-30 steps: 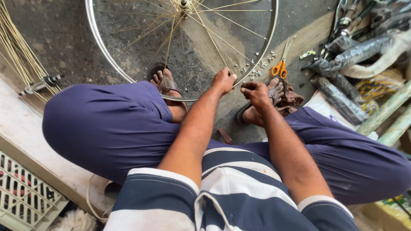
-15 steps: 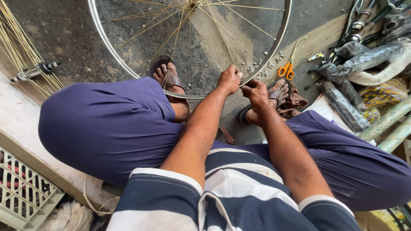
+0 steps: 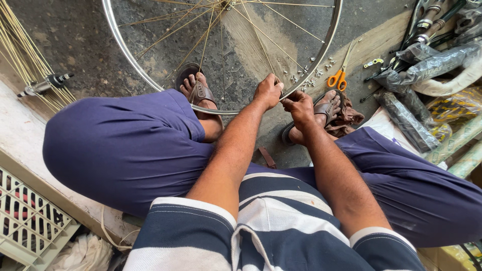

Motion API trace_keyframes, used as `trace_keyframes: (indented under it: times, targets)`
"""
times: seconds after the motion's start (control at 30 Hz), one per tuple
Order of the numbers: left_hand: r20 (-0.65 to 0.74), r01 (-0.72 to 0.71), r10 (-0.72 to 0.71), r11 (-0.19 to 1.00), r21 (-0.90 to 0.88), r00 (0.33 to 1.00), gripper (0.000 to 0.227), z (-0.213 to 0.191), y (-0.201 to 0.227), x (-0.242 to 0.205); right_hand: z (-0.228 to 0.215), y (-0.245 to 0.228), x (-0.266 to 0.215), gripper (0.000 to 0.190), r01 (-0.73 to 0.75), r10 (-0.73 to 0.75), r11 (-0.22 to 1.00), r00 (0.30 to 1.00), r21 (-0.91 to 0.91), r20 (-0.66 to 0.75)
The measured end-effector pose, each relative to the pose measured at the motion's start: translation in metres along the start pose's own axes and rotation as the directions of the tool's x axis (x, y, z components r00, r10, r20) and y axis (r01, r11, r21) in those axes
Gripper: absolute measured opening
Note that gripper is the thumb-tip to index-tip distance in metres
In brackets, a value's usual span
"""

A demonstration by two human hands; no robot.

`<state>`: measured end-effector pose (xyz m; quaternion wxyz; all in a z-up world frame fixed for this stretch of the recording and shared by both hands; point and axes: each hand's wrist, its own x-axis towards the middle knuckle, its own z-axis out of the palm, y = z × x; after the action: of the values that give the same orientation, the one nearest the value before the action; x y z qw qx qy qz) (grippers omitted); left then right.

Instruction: The person sits on the floor and installs spokes into a bicycle wheel rim. They insert the spoke ends into the hub and secure them to the rim using nipples, tightening them by hand. The person rotates the wheel periodically to access different sections and continues the lacing process.

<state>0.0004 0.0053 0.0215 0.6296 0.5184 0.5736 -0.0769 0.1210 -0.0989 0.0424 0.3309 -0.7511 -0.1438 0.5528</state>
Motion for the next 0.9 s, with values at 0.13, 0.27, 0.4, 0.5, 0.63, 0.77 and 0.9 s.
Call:
trace_keyframes:
  times: [0.13,0.27,0.4,0.5,0.63,0.77,0.9]
  targets:
    - [0.014,0.031,-0.031,1.000,-0.002,0.999,0.022,-0.002,0.002,-0.001,0.001,-0.004,-0.002,0.013,0.014,-0.014,0.998,1.000,-0.055,-0.009]
    - [-0.016,0.023,-0.023,1.000,0.013,1.000,0.023,0.001,0.001,-0.001,0.001,-0.003,-0.002,0.011,0.040,-0.042,0.995,0.999,-0.090,-0.018]
    - [-0.029,0.001,-0.001,1.000,0.018,1.000,0.025,0.003,-0.001,0.001,-0.001,0.000,0.001,0.011,0.053,-0.054,0.997,0.999,-0.062,0.000]
    - [-0.042,-0.013,0.014,1.000,0.021,0.999,0.026,0.003,-0.003,0.003,0.000,0.000,0.002,0.012,0.054,-0.054,0.996,0.999,-0.064,0.006]
    - [-0.057,-0.040,0.040,0.999,0.007,0.998,0.027,0.007,-0.009,0.008,0.001,0.000,0.001,0.011,0.045,-0.045,0.997,0.999,-0.066,-0.006]
    - [-0.033,0.001,-0.001,1.000,-0.001,0.999,0.026,0.007,-0.009,0.008,0.003,-0.005,-0.003,0.013,0.046,-0.052,0.992,0.997,-0.118,-0.049]
    - [-0.011,-0.077,0.076,0.994,-0.081,0.997,0.029,0.001,-0.003,0.001,0.004,-0.013,-0.007,0.020,-0.022,0.000,0.981,0.994,-0.191,-0.113]
